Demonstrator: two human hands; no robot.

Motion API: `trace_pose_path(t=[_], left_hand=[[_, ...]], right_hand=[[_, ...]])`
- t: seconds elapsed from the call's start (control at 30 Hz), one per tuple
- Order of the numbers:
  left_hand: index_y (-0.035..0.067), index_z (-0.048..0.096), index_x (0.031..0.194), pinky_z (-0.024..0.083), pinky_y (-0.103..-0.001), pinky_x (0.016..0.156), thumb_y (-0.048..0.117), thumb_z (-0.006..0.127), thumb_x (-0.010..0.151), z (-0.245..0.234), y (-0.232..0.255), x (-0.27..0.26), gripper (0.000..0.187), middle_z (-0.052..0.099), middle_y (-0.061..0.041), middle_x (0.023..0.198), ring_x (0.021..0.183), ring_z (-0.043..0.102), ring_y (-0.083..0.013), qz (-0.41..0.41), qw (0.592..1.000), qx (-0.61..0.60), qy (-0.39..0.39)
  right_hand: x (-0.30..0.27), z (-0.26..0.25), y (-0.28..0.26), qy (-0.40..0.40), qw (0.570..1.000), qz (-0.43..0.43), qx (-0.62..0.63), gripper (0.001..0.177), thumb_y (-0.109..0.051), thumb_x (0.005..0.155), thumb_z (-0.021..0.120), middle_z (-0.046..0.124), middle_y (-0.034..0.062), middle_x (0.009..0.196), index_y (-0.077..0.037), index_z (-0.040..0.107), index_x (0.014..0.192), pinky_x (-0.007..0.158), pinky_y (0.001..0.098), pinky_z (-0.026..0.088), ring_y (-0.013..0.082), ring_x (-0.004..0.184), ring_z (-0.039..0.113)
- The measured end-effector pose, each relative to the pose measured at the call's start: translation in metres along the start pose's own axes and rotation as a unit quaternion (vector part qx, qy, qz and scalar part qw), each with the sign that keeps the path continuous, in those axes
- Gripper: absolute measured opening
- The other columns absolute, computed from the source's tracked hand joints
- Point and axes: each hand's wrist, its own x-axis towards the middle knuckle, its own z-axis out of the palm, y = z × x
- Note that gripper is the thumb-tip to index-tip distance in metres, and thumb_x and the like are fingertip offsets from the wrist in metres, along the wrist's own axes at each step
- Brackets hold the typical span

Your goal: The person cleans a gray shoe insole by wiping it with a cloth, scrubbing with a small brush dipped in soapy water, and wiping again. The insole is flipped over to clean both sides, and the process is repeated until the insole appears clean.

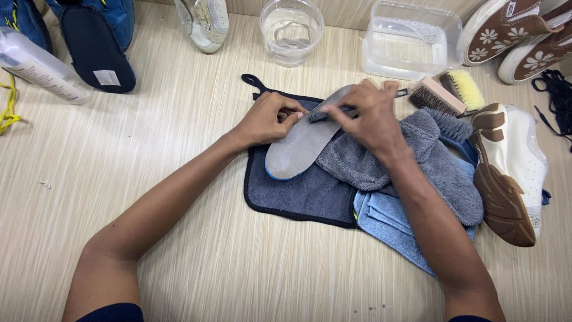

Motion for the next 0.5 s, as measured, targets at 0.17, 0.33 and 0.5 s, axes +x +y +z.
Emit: trace_pose_path(t=[0.17,0.33,0.5], left_hand=[[0.005,0.081,0.097,0.035,-0.026,0.042,0.002,0.063,0.093,-0.001,-0.001,0.001,0.018,0.062,-0.009,0.054,0.046,0.047,-0.0114,-0.007,1.000,0.007,-0.015],[0.006,0.081,0.096,0.035,-0.025,0.043,0.003,0.062,0.094,0.000,-0.007,-0.002,0.019,0.061,-0.008,0.053,0.046,0.047,-0.0115,-0.018,0.999,0.018,-0.027],[0.006,0.080,0.094,0.036,-0.024,0.043,0.001,0.062,0.092,0.000,-0.007,0.000,0.019,0.061,-0.006,0.052,0.043,0.049,-0.0102,-0.010,1.000,0.020,-0.009]], right_hand=[[-0.008,0.010,-0.008,0.030,0.999,0.009,-0.026,0.036,-0.041,0.104,0.079,0.069,0.0033,0.074,-0.013,0.078,0.082,0.089,0.0462,0.029,0.0201,0.079,0.061],[-0.011,0.025,0.032,0.030,1.000,0.002,0.005,0.033,-0.041,0.104,0.079,0.067,0.0018,0.072,-0.015,0.079,0.083,0.089,0.0478,0.028,0.0203,0.077,0.060],[-0.008,0.022,0.001,0.048,0.997,0.004,-0.059,0.030,-0.041,0.103,0.078,0.065,0.0005,0.076,-0.018,0.079,0.084,0.090,0.0486,0.031,0.0189,0.081,0.059]])
